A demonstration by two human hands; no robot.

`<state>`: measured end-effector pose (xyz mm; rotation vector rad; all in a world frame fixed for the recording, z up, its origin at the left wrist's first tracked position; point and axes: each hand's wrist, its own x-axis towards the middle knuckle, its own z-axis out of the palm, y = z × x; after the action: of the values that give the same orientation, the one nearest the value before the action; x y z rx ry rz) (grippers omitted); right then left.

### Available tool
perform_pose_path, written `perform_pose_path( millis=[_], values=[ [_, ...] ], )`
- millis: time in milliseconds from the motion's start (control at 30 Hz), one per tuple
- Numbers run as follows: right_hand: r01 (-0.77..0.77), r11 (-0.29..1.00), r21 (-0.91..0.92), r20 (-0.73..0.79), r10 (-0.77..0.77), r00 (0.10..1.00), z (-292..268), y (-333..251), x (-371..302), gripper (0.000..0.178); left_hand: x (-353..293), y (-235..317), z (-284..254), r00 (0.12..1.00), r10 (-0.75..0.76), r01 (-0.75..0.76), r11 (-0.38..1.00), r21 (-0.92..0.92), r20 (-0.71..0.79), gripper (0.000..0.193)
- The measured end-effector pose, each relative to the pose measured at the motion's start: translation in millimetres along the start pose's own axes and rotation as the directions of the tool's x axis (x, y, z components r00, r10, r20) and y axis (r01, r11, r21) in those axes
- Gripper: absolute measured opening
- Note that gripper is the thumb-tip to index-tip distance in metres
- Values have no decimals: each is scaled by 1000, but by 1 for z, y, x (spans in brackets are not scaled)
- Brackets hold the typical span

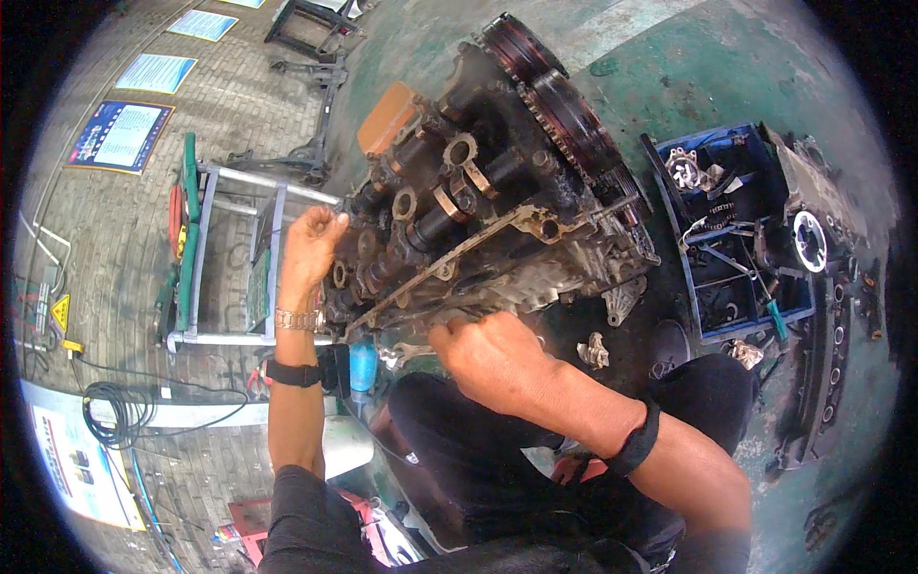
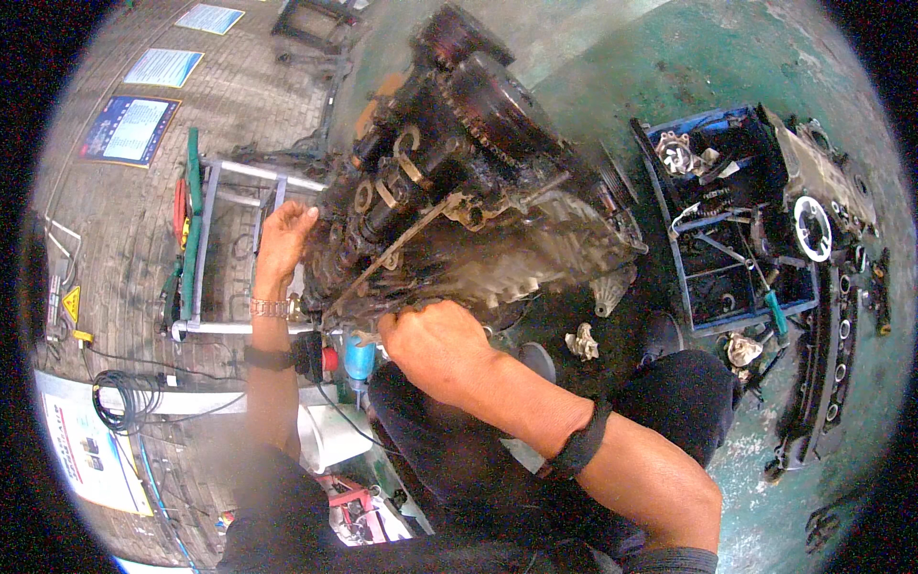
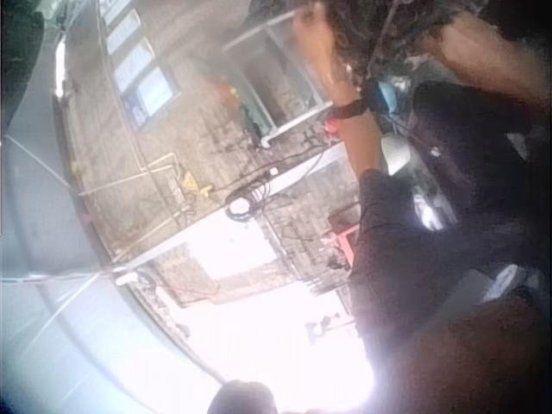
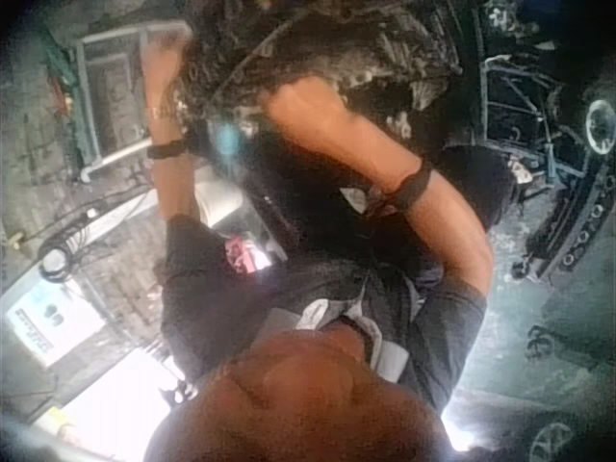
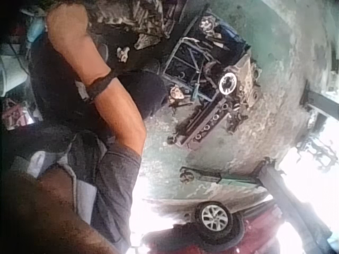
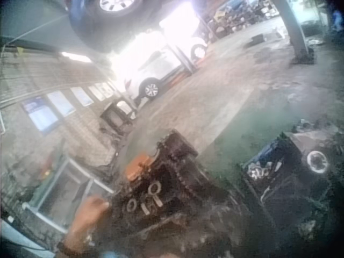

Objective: The person works on an engine block by hand and with a wrench. They loosen and remove bolts and a metal component from the assembly, then hold the detached pieces to the camera.

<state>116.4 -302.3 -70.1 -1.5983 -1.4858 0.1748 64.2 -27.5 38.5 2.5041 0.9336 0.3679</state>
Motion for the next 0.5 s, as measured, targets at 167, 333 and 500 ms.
perform_pose_path(
  millis=[167, 333, 500],
  values=[
    [8, 1000, -11, 29, -7, 1000, 0, 1, 1, 20, 4, -4, 2, 1000, -20, 20, 1000, 22, -20, 18],
    [4, 1000, -13, 32, -3, 999, 1, 1, 0, 19, -1, -2, 1, 999, -12, 8, 993, -114, -31, 12],
    [14, 1000, -19, -14, -14, 1000, 4, 1, 0, 18, -4, -3, -2, 997, 69, -63, 973, -221, 21, 16]
  ],
)
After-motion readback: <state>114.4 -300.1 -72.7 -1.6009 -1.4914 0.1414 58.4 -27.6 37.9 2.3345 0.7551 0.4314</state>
